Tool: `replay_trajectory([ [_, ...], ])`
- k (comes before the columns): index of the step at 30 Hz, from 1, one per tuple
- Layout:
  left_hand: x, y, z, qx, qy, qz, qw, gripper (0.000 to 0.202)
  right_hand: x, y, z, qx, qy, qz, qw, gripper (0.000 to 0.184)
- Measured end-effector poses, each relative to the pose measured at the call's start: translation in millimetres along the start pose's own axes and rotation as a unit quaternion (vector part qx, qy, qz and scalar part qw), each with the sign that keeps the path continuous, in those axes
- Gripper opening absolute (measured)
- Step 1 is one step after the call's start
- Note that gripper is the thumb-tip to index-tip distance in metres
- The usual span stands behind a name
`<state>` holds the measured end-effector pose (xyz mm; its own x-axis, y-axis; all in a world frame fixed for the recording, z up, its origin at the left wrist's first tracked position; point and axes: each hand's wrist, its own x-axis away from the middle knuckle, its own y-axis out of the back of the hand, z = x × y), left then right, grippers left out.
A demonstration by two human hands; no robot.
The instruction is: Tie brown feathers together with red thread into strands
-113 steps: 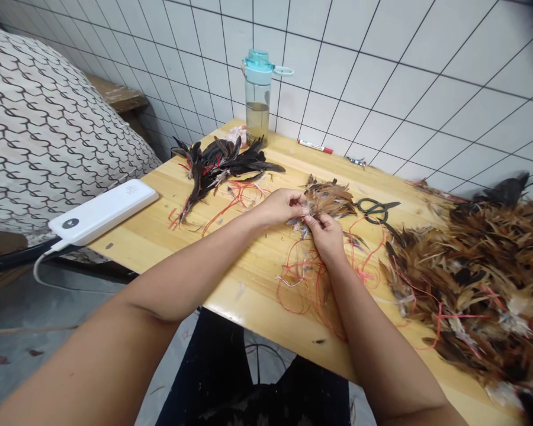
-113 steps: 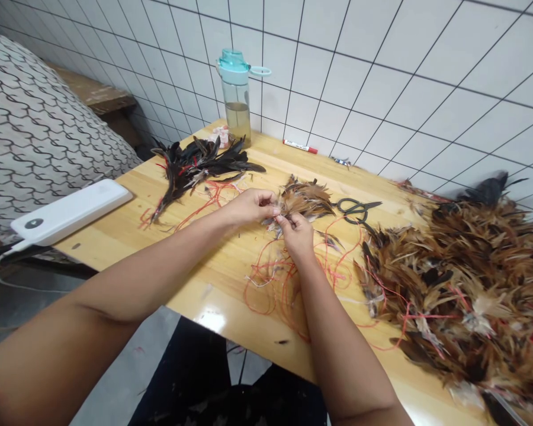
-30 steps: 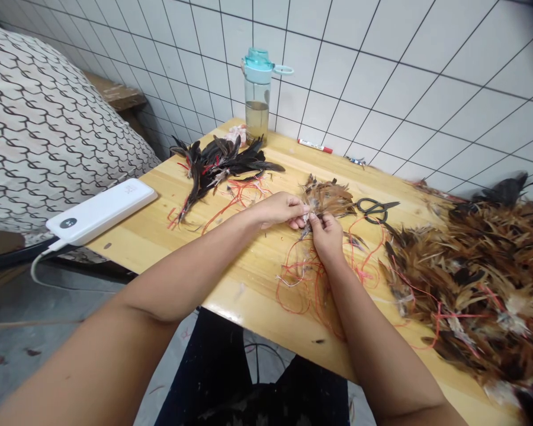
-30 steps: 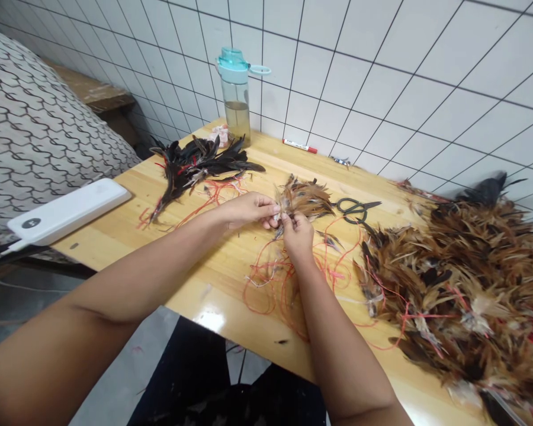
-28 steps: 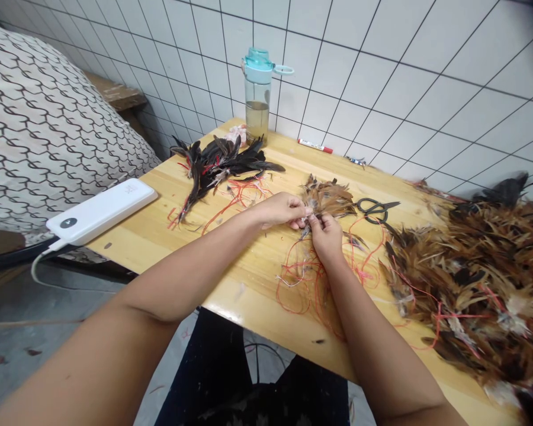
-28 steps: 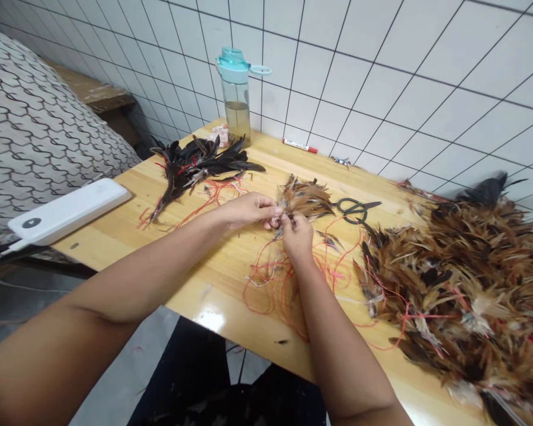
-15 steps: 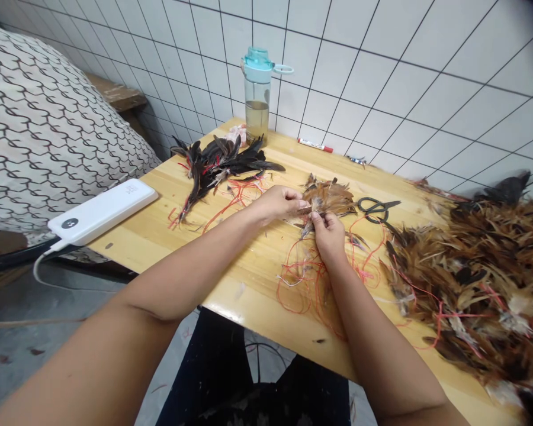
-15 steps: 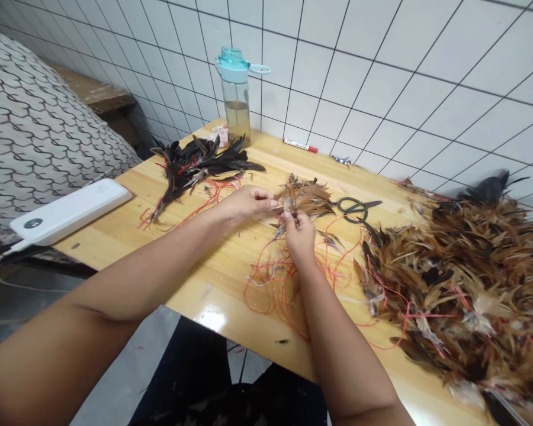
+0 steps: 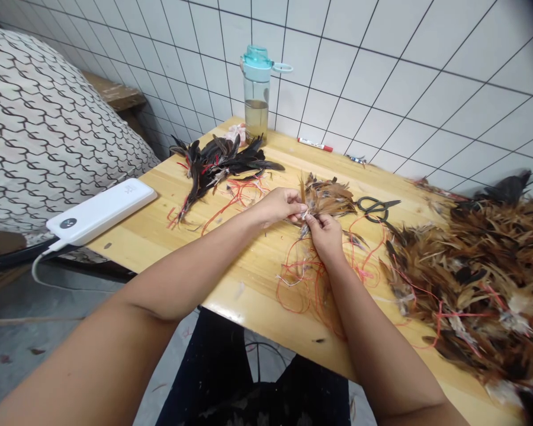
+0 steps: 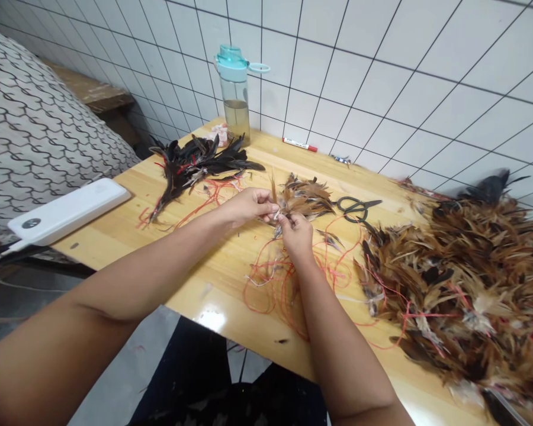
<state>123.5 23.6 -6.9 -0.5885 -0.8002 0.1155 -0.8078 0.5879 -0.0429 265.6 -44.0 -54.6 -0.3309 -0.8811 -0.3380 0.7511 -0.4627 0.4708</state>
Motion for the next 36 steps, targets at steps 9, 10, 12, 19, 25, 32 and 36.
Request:
replay_trajectory([
  [9, -3, -2.3, 6, -0.041, -0.054, 0.006, 0.998, 0.007, -1, -1, -8, -0.023, -0.034, 0.043, 0.998, 0.036],
  [10, -3, -2.1, 6, -0.04, -0.056, 0.011, 0.998, 0.009, -2, -1, -9, -0.03, -0.032, 0.041, 0.998, 0.034],
  [12, -2, -1.3, 5, -0.047, -0.061, 0.01, 0.997, 0.013, -2, -2, -11, -0.036, -0.031, 0.037, 0.998, 0.031],
  [19, 3, -0.7, -2, -0.153, -0.061, -0.036, 0.986, 0.024, -1, 0, -5, -0.003, -0.035, 0.009, 0.999, 0.028],
  [25, 4, -7.0, 3, -0.265, -0.089, -0.038, 0.959, 0.02, -1, 2, 2, 0.062, -0.008, -0.002, 0.998, 0.03],
  [32, 1, -1.5, 3, -0.196, -0.075, -0.045, 0.977, 0.01, -1, 0, -4, -0.014, -0.061, -0.018, 0.998, 0.031],
  [36, -1, -1.3, 4, -0.124, -0.064, -0.033, 0.99, 0.006, -2, -1, -7, -0.095, -0.083, -0.007, 0.992, 0.027],
])
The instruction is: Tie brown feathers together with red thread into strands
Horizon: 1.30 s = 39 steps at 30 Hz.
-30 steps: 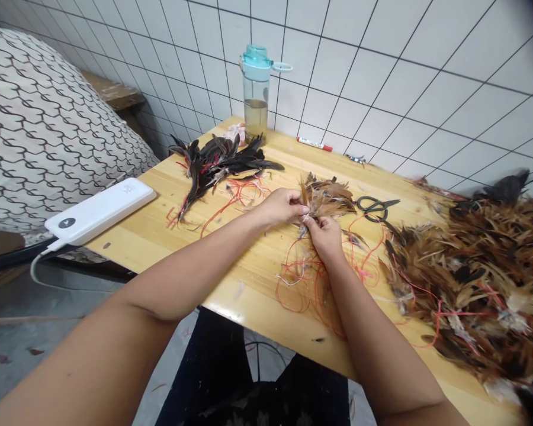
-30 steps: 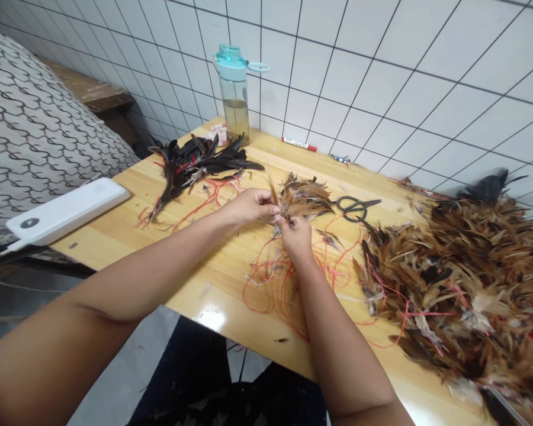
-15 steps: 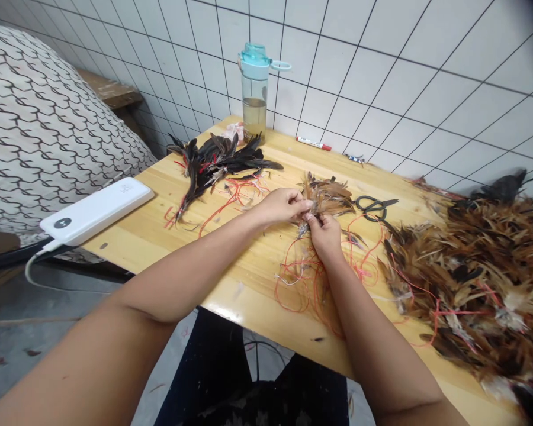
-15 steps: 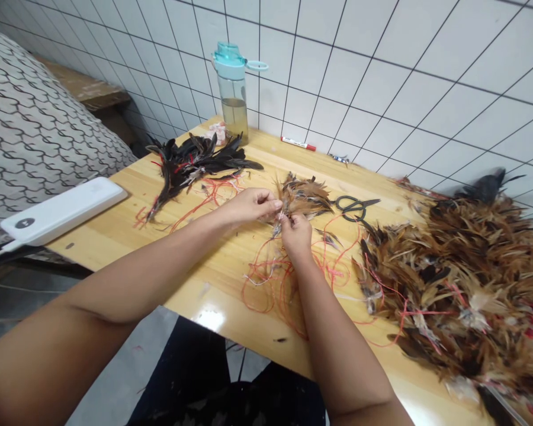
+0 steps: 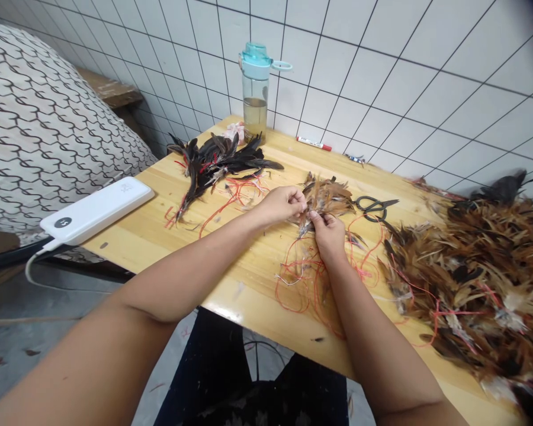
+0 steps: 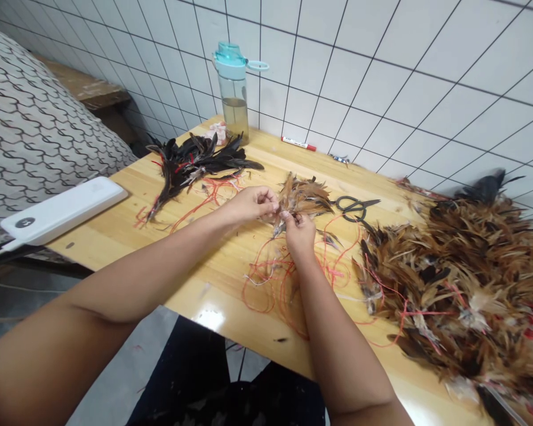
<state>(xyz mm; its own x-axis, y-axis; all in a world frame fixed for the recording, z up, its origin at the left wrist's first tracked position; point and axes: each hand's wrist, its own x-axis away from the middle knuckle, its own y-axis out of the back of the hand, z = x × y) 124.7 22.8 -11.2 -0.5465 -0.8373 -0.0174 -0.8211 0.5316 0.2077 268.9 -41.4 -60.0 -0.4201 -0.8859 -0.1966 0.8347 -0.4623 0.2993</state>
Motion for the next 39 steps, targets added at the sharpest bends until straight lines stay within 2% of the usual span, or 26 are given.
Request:
replay_trajectory([
  [2, -1, -0.9, 3, -0.007, -0.008, 0.008, 1.0, 0.006, 0, 0, -1, 0.018, 0.009, 0.003, 1.0, 0.029],
  [10, -3, 3.0, 9, -0.16, -0.086, 0.01, 0.983, 0.004, 2, 3, 6, 0.126, 0.05, 0.005, 0.991, 0.037],
  [19, 12, -5.1, -14, -0.273, -0.1, 0.008, 0.957, 0.014, 3, 3, 6, 0.248, 0.101, -0.014, 0.963, 0.027],
  [22, 12, -8.5, -14, -0.287, -0.106, 0.007, 0.952, 0.008, 6, 3, 6, 0.292, 0.115, -0.011, 0.949, 0.018],
  [26, 10, -13.1, -7, -0.293, -0.12, -0.014, 0.949, 0.009, 9, 2, 5, 0.313, 0.141, -0.013, 0.939, 0.02],
  [32, 8, -15.7, -2, -0.237, -0.125, -0.045, 0.962, 0.008, 9, 2, 7, 0.289, 0.157, 0.012, 0.944, 0.025],
  [36, 3, -11.3, -1, -0.109, -0.04, -0.05, 0.992, 0.009, 10, 2, 11, 0.23, 0.166, 0.017, 0.959, 0.023],
  [39, -2, -6.3, 0, 0.033, 0.017, -0.046, 0.998, 0.014, 9, 2, 11, 0.162, 0.157, 0.029, 0.974, 0.02],
])
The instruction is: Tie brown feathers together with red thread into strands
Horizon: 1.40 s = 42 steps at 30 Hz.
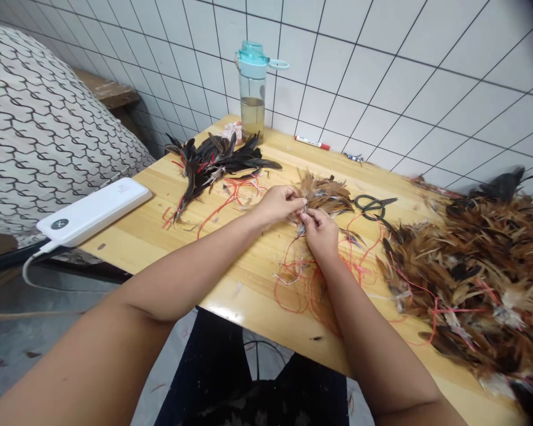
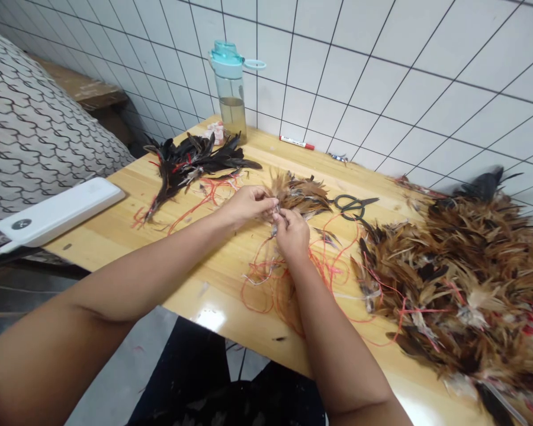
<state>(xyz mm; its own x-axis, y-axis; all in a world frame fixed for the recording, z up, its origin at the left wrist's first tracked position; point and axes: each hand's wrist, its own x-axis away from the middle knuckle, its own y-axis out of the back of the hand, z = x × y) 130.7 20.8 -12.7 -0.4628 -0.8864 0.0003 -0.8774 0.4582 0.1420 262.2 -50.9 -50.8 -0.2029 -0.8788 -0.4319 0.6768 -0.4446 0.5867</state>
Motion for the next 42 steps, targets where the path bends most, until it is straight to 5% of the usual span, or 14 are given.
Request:
replay_trajectory([
  [7, -3, 4.2, 1, 0.149, 0.05, 0.034, 0.987, 0.02, -2, 1, -1, -0.077, -0.046, 0.002, 0.996, 0.02],
  [16, -1, 0.5, 2, 0.182, 0.058, 0.09, 0.977, 0.015, -3, 2, 1, -0.079, -0.022, -0.002, 0.997, 0.019],
  [23, -2, 6.3, 1, 0.195, 0.042, 0.081, 0.977, 0.018, -2, 3, 3, -0.12, -0.058, -0.001, 0.991, 0.023],
  [30, 1, 11.2, -4, 0.118, 0.033, 0.089, 0.989, 0.011, -4, 1, 0, -0.18, -0.115, -0.023, 0.977, 0.027],
  [38, 0, 5.8, -4, 0.021, 0.025, 0.11, 0.993, 0.008, -6, 0, -8, -0.116, -0.055, 0.0, 0.992, 0.021],
  [42, -2, 6.2, 3, -0.049, -0.03, 0.105, 0.993, 0.008, -6, 1, -8, -0.082, -0.036, 0.01, 0.996, 0.025],
])
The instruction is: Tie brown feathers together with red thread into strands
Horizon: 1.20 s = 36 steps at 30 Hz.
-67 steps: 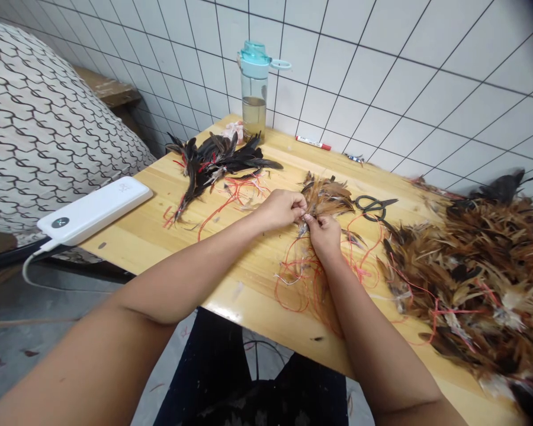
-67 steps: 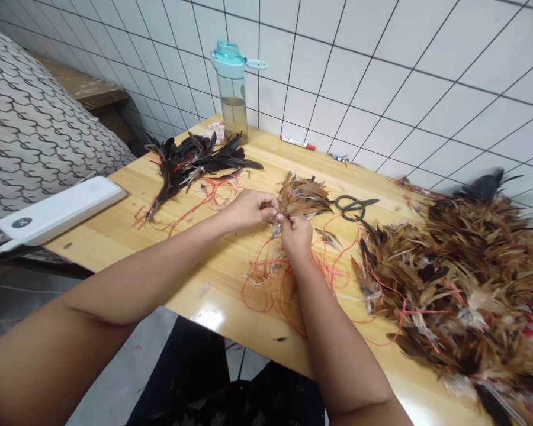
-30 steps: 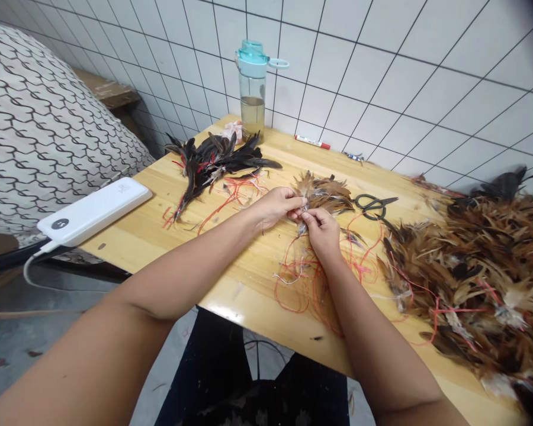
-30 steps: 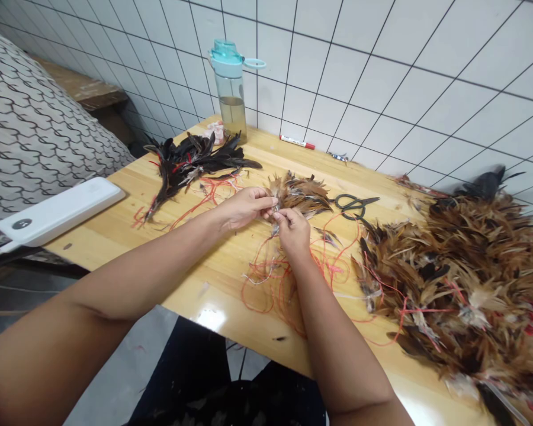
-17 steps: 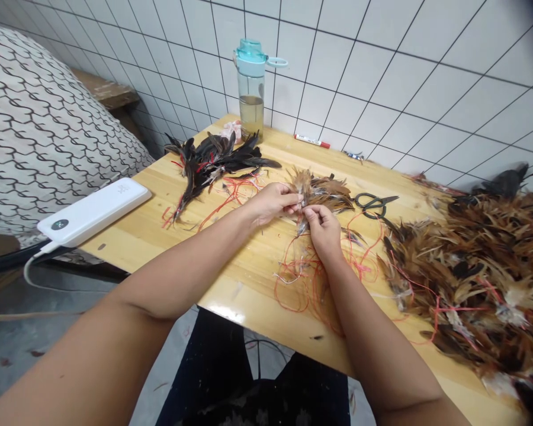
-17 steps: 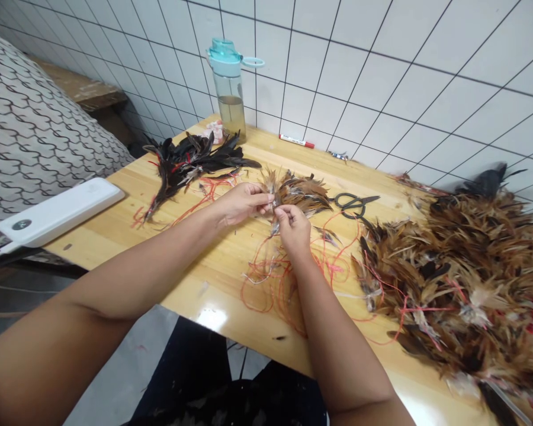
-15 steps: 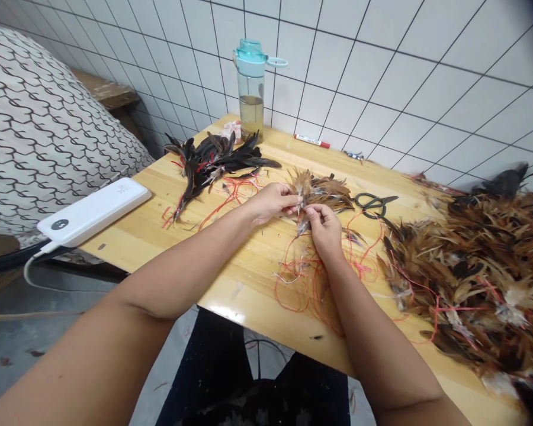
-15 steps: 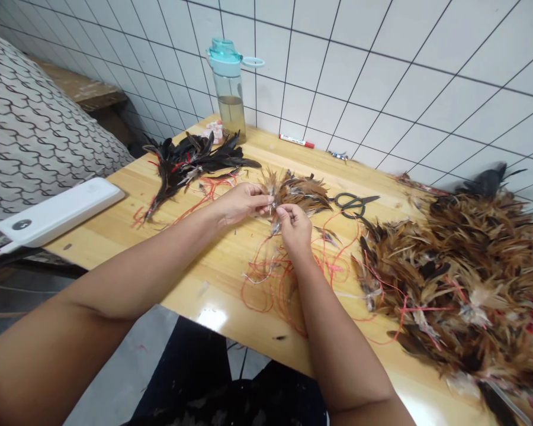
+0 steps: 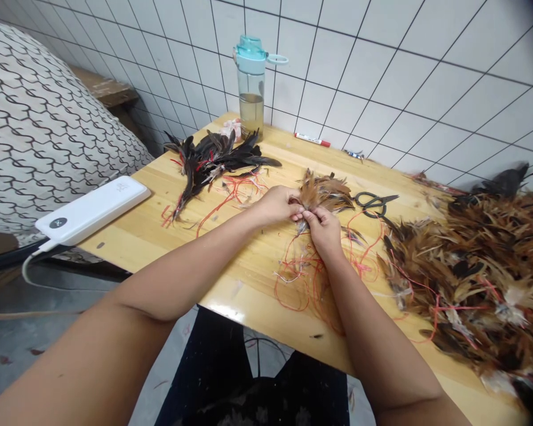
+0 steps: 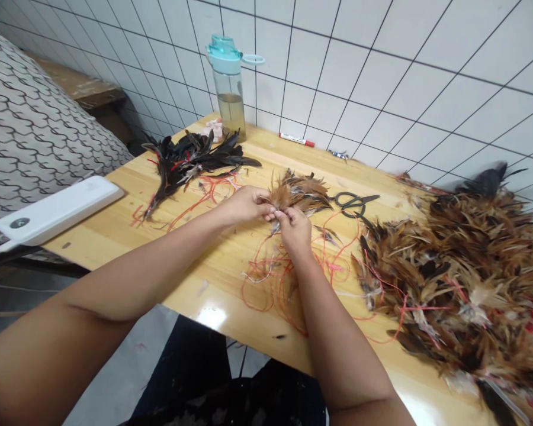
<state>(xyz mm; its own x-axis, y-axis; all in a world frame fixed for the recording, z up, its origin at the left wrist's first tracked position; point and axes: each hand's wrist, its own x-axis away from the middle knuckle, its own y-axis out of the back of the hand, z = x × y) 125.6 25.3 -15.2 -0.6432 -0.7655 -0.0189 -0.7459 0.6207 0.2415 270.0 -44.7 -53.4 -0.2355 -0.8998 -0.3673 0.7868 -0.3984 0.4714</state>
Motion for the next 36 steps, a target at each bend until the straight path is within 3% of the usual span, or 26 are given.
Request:
replay_trajectory([
  [6, 1, 0.4, 5, -0.085, -0.064, -0.033, 0.994, 0.005, -1, 2, 0, 0.017, 0.024, 0.012, 0.999, 0.029],
  [13, -2, 2.6, 1, 0.026, -0.037, 0.01, 0.999, 0.007, -2, 1, -2, -0.033, 0.022, 0.041, 0.998, 0.03],
  [17, 2, -0.3, -5, 0.082, -0.005, -0.006, 0.997, 0.011, -2, -1, -5, -0.104, -0.027, 0.013, 0.994, 0.029],
  [21, 4, -2.2, -8, 0.061, -0.009, -0.024, 0.998, 0.009, -3, 0, -3, -0.215, -0.094, -0.011, 0.972, 0.03],
  [26, 4, -4.8, -3, 0.004, -0.016, 0.017, 1.0, 0.012, -5, 4, 6, -0.317, -0.123, -0.025, 0.94, 0.031],
  [32, 4, -14.0, 2, 0.022, -0.011, 0.016, 1.0, 0.016, -5, 6, 11, -0.325, -0.121, -0.014, 0.938, 0.034],
  [36, 5, -15.2, 0, 0.051, -0.005, -0.006, 0.999, 0.017, -4, 6, 13, -0.284, -0.118, -0.01, 0.951, 0.033],
])
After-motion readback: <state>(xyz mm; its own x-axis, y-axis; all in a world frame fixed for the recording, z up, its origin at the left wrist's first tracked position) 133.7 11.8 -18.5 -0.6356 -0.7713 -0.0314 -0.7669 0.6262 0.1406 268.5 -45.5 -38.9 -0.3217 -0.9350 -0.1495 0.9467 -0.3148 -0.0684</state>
